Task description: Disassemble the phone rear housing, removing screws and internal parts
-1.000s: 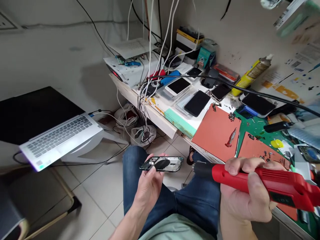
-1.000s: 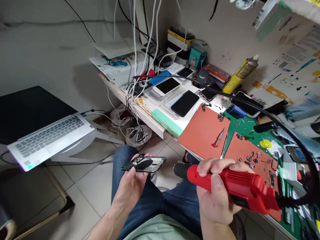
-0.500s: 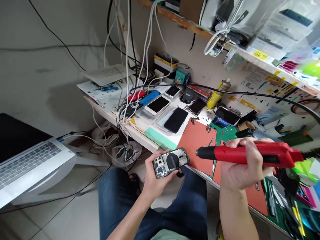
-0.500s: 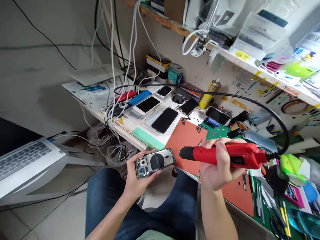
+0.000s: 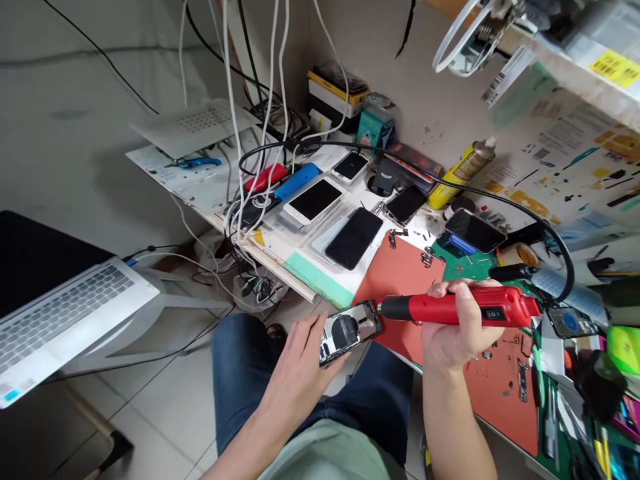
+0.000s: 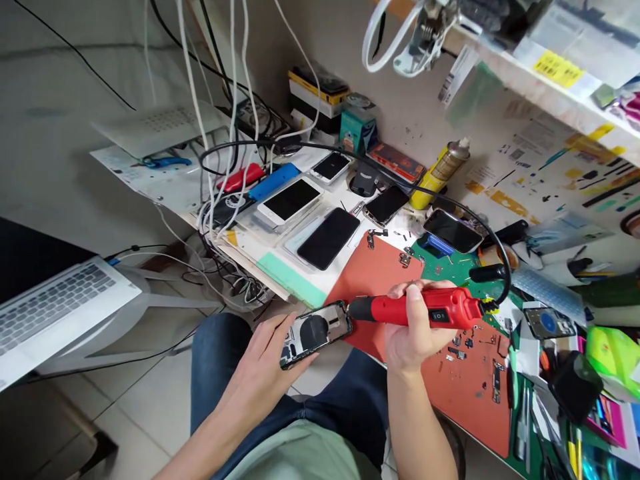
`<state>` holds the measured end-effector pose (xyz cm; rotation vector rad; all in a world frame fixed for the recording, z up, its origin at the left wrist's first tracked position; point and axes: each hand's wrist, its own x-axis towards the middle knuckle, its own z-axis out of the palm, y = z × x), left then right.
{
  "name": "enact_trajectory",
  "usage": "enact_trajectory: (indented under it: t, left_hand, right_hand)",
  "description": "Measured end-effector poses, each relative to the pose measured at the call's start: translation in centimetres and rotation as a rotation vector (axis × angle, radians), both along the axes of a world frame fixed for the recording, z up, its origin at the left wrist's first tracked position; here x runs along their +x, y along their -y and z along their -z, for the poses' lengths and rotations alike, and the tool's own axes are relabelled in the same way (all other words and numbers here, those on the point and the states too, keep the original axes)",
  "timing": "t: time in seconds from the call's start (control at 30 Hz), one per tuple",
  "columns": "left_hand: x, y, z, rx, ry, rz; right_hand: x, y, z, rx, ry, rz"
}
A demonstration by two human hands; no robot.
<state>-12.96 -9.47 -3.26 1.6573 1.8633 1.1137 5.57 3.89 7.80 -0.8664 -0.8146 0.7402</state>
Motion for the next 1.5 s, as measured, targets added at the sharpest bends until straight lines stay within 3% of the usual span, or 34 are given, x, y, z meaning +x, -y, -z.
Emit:
enact_trajectory:
  t: [0.2,0.57,0.83,1.17,1.5]
  left_hand:
    - [0.3,0.1,1.6,-0.098,-0.059,0.020]
    - [1.7,0.6,4.5,-0.227,0.114,-0.017]
    - [1.4,0.2,5.2,-0.248,0.152,0.004]
    - [1.9,0.6,4.4,-0.259,0.087,-0.032]
    - [2.1,1.9,0.6,-0.227,-0.125,-0.041]
  right_hand:
    - [0.2,-0.6,0.3,-0.109,-0.093,0.016]
    - [-0.1,-0.9,-1.1,-0.139,-0.124,-0.019]
    - [-0.7,-1.5,-0.7,-0.158,-0.085,-0.034]
    - [-1.3,-1.6,-0.7,-0.115,-0.074,-0.047]
    - [-2.2,-0.7,-0.4,0.087,0.160,-0.030]
